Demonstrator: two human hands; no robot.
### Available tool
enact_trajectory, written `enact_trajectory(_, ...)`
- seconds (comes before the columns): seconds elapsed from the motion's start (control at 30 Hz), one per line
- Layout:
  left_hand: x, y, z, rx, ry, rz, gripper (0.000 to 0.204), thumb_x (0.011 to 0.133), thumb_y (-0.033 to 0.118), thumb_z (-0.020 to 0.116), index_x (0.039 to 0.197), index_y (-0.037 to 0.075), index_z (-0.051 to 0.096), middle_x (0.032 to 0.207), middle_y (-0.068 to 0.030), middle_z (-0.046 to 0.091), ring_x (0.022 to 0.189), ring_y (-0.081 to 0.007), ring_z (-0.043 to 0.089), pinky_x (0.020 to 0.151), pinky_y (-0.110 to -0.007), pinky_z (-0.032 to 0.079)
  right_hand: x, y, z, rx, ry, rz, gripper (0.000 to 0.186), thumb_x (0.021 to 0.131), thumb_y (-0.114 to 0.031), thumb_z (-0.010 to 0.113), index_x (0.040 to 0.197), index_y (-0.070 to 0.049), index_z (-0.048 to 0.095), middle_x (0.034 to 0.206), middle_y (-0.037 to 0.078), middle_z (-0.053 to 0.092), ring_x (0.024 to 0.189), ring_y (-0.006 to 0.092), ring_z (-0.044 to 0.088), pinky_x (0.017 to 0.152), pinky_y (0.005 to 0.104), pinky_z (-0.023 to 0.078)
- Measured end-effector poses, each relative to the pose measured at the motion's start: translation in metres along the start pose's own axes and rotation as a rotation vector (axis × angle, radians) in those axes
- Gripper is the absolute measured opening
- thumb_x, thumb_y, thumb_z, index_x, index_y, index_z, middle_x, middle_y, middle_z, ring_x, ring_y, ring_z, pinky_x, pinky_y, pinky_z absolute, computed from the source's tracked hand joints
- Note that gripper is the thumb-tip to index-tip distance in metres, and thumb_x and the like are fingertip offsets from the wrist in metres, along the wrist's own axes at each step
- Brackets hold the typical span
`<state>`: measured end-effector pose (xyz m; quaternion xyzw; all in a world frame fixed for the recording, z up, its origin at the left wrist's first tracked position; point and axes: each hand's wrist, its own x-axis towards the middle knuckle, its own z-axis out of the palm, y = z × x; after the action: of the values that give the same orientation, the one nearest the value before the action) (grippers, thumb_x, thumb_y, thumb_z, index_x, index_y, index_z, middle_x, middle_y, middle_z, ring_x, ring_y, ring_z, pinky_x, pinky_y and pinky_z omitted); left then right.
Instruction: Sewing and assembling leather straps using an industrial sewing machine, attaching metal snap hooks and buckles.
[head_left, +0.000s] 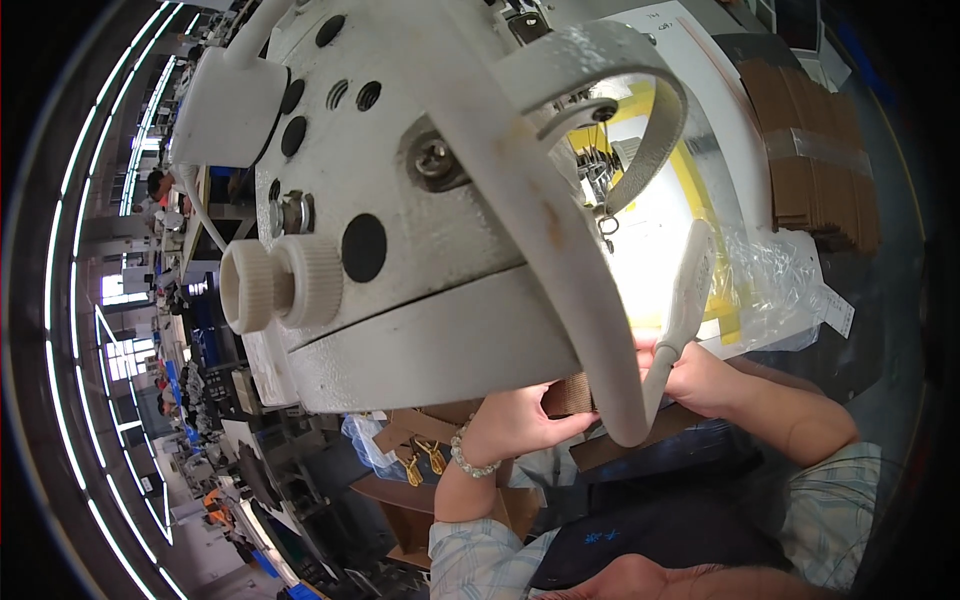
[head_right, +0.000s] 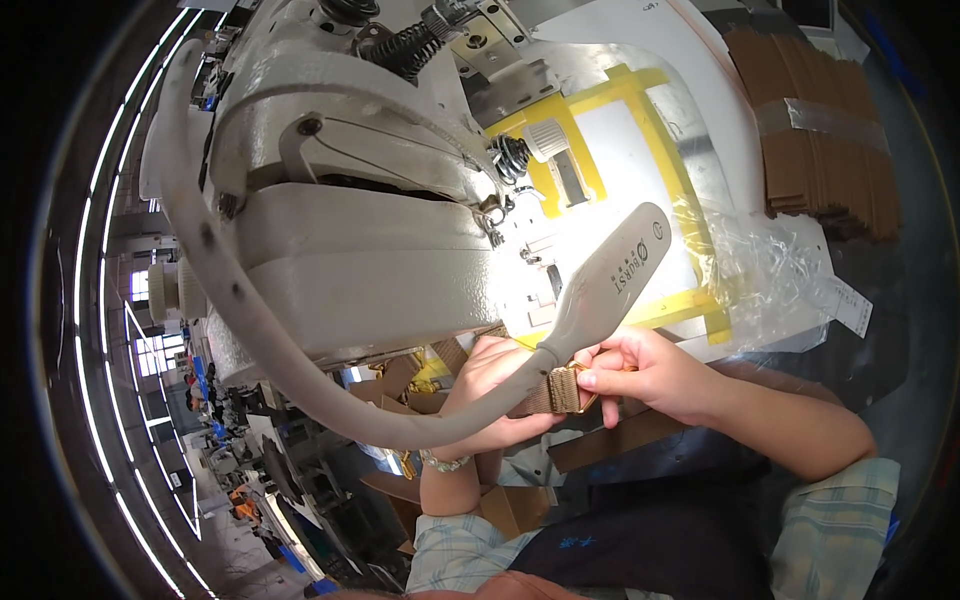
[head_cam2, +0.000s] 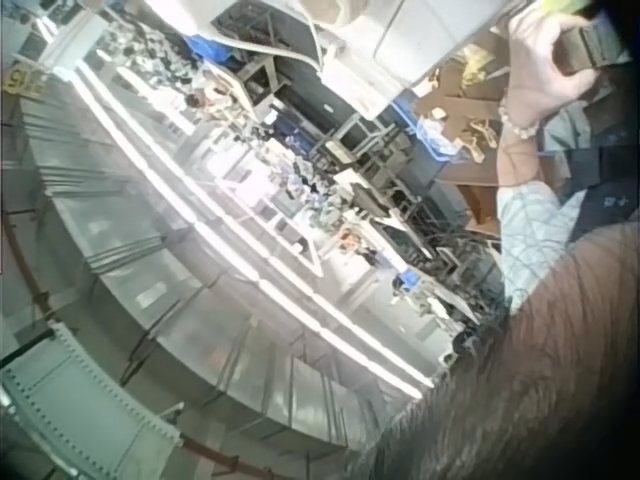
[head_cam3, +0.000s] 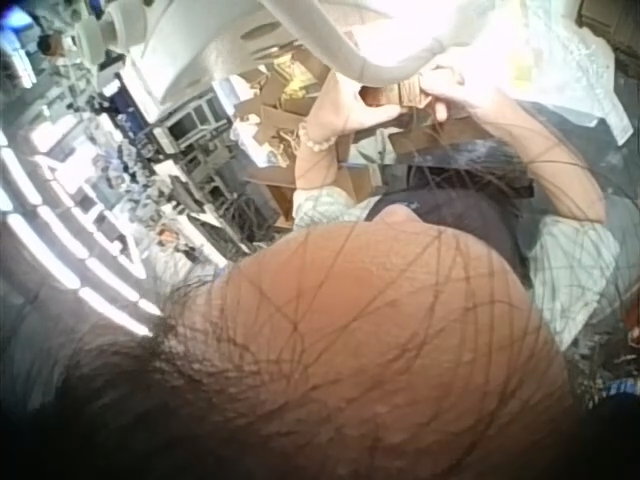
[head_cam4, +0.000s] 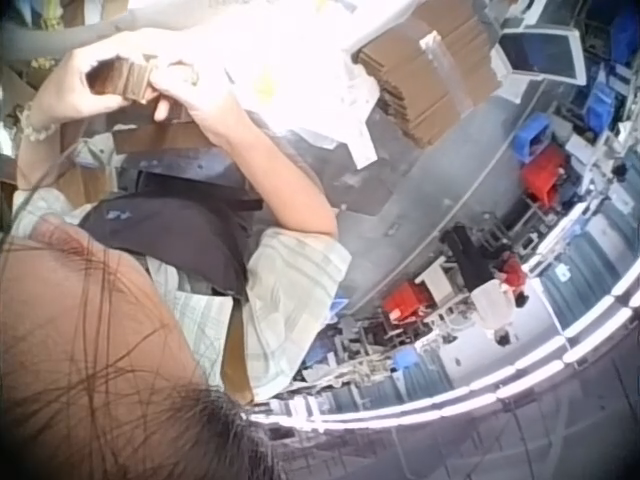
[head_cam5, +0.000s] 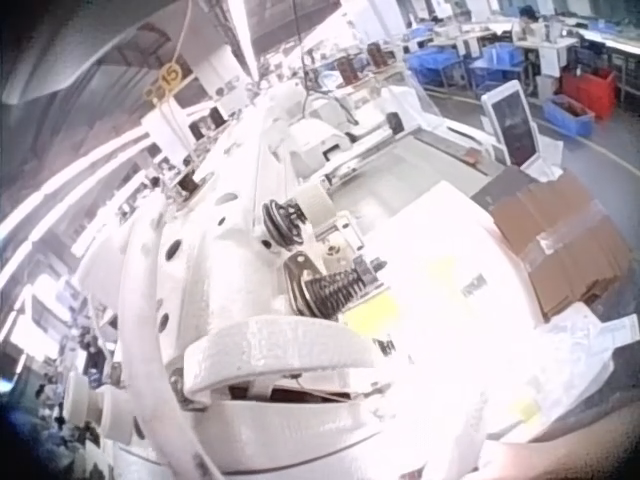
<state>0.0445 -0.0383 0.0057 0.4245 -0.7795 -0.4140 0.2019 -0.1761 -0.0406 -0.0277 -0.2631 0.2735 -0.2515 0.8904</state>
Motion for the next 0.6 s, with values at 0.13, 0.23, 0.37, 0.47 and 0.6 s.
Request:
enact_trajectory(0.13,0.003,0.003,-0.002,0.006,-0.011,-0.010,0.055,0.057,0.021,0.079,0.105,0.002,0.061,0.092,-0.0093,0.062,0.082,-0.0225,0.057,0.081,-0.036,0.039,0.001,-0.003,-0.003,0.024,-0.028,0.030,0.018,0.091,-0.013,0.053,0.103,0.000,0.053,0.086,0.007,0.060,0.063,0.0118,0.058,0.059,0.0223,0.049)
enact_trajectory(0.23,0.007,0.008,-0.004,0.032,-0.029,-0.033,0.051,0.057,0.022,0.078,0.103,0.003,0.063,0.090,-0.0083,0.063,0.080,-0.0219,0.058,0.081,-0.034,0.038,0.001,-0.004,-0.004,0.054,-0.030,0.049,0.019,0.091,-0.013,0.053,0.104,0.001,0.053,0.089,0.008,0.060,0.063,0.0125,0.059,0.061,0.0226,0.049)
enact_trajectory(0.37,0.010,0.014,-0.005,0.057,-0.008,-0.029,0.049,0.057,0.023,0.077,0.101,0.005,0.065,0.085,-0.0068,0.063,0.076,-0.0211,0.056,0.080,-0.033,0.038,0.003,-0.002,-0.006,0.046,-0.040,0.061,0.021,0.092,-0.014,0.051,0.106,0.001,0.052,0.093,0.008,0.060,0.064,0.0125,0.060,0.061,0.0224,0.049)
enact_trajectory(0.47,0.011,0.015,-0.006,0.064,-0.003,-0.040,0.049,0.057,0.024,0.078,0.100,0.006,0.066,0.083,-0.0063,0.063,0.074,-0.0211,0.055,0.080,-0.033,0.038,0.003,-0.002,-0.006,0.034,-0.058,0.073,0.023,0.092,-0.015,0.050,0.108,0.002,0.052,0.095,0.008,0.060,0.064,0.0123,0.060,0.062,0.0220,0.049)
enact_trajectory(0.6,0.011,0.013,-0.006,0.088,-0.006,-0.032,0.050,0.056,0.026,0.079,0.100,0.006,0.066,0.082,-0.0061,0.063,0.072,-0.0215,0.054,0.078,-0.033,0.038,0.003,-0.002,-0.006,0.049,-0.064,0.070,0.022,0.093,-0.015,0.049,0.107,0.002,0.051,0.094,0.008,0.060,0.066,0.0123,0.060,0.063,0.0219,0.049)
